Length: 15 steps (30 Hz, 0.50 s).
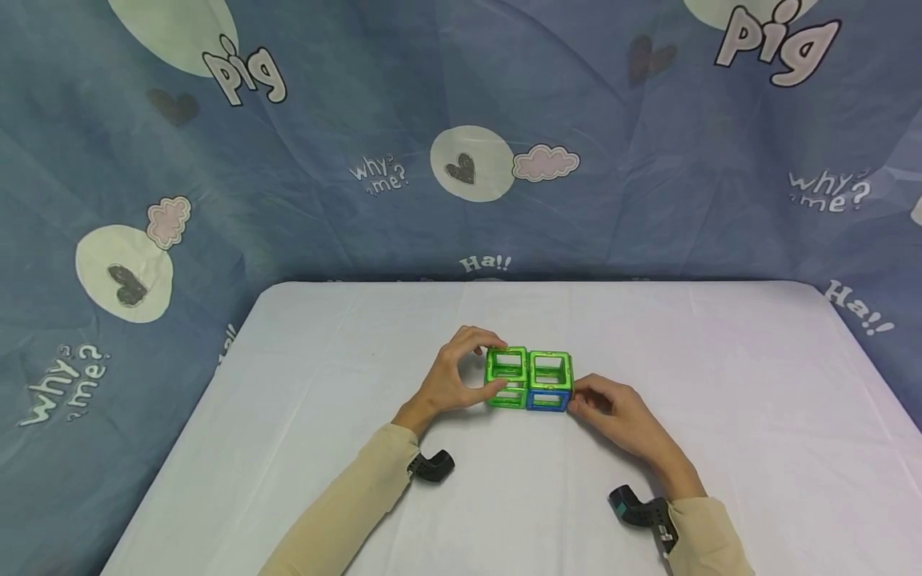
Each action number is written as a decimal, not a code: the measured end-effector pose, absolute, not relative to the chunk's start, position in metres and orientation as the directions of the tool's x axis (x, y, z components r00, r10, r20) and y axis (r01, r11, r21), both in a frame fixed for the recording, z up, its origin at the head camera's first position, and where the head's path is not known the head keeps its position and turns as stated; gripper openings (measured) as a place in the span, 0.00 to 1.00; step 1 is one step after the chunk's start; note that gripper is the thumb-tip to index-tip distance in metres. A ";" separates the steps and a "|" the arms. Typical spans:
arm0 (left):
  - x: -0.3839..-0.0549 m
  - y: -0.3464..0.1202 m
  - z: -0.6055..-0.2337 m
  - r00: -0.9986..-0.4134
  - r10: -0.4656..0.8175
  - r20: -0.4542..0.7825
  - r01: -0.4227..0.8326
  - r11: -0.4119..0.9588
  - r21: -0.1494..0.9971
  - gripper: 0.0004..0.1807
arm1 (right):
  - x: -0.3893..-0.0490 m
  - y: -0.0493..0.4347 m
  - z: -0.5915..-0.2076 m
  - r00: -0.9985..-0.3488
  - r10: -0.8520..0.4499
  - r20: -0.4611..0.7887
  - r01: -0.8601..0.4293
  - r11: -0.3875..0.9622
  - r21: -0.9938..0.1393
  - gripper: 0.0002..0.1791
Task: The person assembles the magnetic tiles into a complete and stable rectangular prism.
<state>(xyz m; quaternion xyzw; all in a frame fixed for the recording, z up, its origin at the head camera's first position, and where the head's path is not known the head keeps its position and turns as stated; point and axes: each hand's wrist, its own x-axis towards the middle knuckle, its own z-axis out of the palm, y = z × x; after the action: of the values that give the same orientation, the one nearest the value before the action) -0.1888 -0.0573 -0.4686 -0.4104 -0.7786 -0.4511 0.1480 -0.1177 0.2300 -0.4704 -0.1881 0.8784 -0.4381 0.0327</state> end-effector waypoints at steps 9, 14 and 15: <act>-0.188 -0.057 -0.468 -0.619 0.520 0.589 0.771 0.258 0.583 0.27 | -0.118 0.230 -0.471 -0.924 -0.362 0.121 -0.315 0.544 -0.778 0.07; -0.187 -0.058 -0.468 -0.624 0.524 0.579 0.764 0.253 0.594 0.27 | -0.118 0.230 -0.472 -0.923 -0.365 0.121 -0.317 0.542 -0.779 0.07; -0.187 -0.058 -0.468 -0.627 0.526 0.575 0.761 0.256 0.597 0.27 | -0.118 0.230 -0.472 -0.923 -0.366 0.122 -0.317 0.541 -0.779 0.08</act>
<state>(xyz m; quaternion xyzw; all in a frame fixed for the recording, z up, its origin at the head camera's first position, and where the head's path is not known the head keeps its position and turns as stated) -0.1872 -0.0577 -0.4676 -0.4115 -0.7816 -0.4503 0.1305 -0.1181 0.2301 -0.4717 -0.1946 0.8773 -0.4378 0.0277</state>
